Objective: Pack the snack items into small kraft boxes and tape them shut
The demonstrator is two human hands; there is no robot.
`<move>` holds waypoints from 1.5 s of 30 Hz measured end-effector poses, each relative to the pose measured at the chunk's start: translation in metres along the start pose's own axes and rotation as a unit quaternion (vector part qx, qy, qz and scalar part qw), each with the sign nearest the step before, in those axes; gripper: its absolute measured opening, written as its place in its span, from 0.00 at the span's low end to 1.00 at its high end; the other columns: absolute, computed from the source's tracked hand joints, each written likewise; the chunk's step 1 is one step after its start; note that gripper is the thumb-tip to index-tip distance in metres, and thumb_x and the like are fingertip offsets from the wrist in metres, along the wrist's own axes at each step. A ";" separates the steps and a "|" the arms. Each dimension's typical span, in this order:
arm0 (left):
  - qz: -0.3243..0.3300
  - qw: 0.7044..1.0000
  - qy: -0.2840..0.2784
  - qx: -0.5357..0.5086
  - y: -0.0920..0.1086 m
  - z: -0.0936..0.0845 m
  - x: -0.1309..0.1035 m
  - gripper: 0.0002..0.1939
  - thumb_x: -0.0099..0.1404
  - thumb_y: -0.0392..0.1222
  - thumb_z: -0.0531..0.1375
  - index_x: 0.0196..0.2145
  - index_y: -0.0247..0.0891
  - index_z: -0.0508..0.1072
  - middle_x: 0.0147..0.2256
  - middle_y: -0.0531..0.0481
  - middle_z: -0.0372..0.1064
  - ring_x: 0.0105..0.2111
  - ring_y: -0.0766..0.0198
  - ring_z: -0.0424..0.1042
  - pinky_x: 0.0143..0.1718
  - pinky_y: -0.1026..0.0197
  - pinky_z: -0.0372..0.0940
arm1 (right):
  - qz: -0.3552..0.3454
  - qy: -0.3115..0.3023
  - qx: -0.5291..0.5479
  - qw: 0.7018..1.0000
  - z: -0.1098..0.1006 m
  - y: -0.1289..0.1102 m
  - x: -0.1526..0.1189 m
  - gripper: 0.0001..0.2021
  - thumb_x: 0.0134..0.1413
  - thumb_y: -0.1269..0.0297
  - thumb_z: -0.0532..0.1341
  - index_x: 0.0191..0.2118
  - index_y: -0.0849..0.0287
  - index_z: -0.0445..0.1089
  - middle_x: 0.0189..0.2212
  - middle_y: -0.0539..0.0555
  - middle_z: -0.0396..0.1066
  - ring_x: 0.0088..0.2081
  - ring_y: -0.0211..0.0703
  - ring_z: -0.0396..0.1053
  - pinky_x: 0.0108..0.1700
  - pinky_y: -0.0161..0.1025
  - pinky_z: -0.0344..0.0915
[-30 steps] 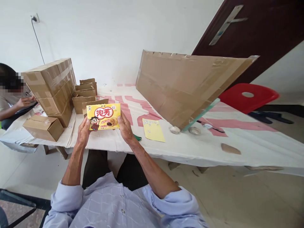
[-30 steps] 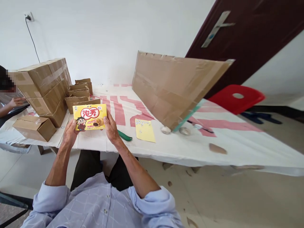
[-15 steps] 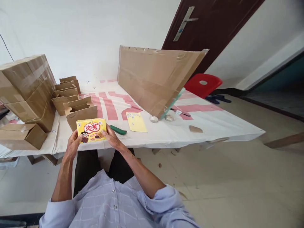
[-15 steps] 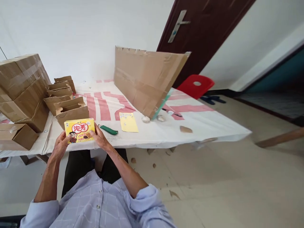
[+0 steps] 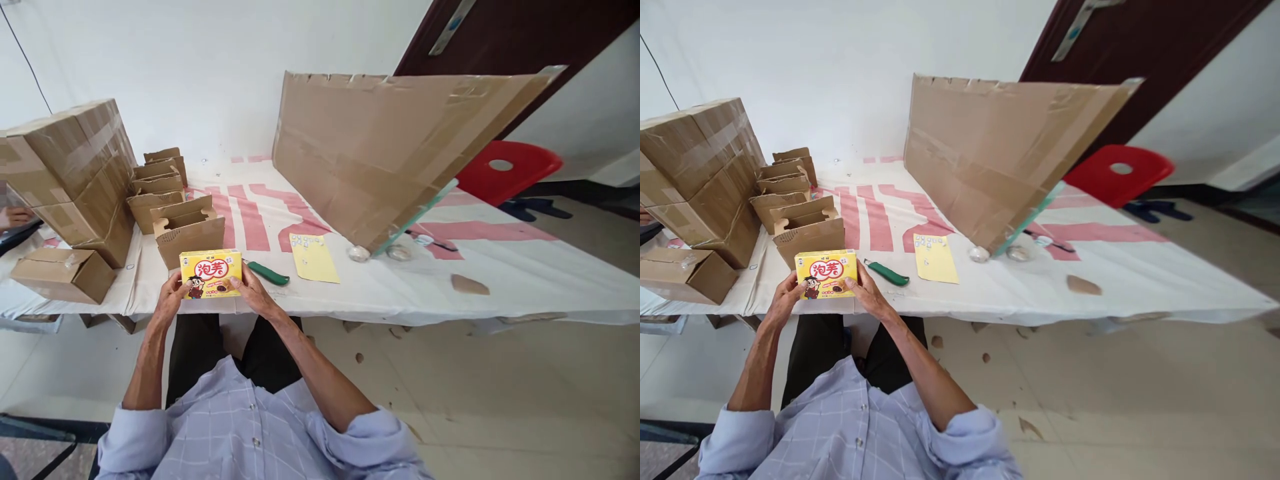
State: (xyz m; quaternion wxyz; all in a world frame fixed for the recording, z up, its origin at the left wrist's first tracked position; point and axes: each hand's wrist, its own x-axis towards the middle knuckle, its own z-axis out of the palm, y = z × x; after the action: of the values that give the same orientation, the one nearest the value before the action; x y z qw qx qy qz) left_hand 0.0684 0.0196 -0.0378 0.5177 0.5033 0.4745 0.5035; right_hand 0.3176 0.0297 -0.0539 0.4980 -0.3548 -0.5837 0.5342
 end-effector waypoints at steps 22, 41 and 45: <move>-0.038 0.999 0.024 -0.026 -0.006 -0.003 0.011 0.44 0.46 0.64 0.82 0.53 0.35 0.79 0.47 0.38 0.85 0.46 0.41 0.85 0.50 0.45 0.79 | 0.005 -0.037 0.088 0.995 -0.012 0.007 0.004 0.53 0.54 0.36 0.75 0.78 0.50 0.57 0.65 0.60 0.76 0.64 0.60 0.74 0.62 0.52 0.78; -0.011 1.000 -0.024 0.002 -0.007 0.001 0.017 0.40 0.50 0.62 0.81 0.53 0.37 0.78 0.51 0.38 0.83 0.52 0.40 0.82 0.53 0.42 0.79 | 0.036 -0.025 0.034 0.998 -0.035 0.026 -0.007 0.40 0.50 0.40 0.78 0.63 0.55 0.73 0.60 0.60 0.79 0.57 0.57 0.78 0.58 0.51 0.79; -0.005 0.994 -0.103 0.032 -0.004 0.010 0.017 0.35 0.52 0.55 0.80 0.52 0.38 0.79 0.52 0.39 0.82 0.54 0.40 0.81 0.51 0.42 0.80 | 0.041 0.006 -0.014 0.999 -0.048 0.034 -0.022 0.37 0.47 0.44 0.80 0.58 0.56 0.75 0.56 0.59 0.81 0.55 0.56 0.79 0.54 0.51 0.80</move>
State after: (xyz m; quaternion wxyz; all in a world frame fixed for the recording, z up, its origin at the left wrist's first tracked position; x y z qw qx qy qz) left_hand 0.0796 0.0366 -0.0416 0.5502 0.5665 0.4367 0.4309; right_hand 0.3650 0.0278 -0.0952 0.4744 -0.3886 -0.5733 0.5434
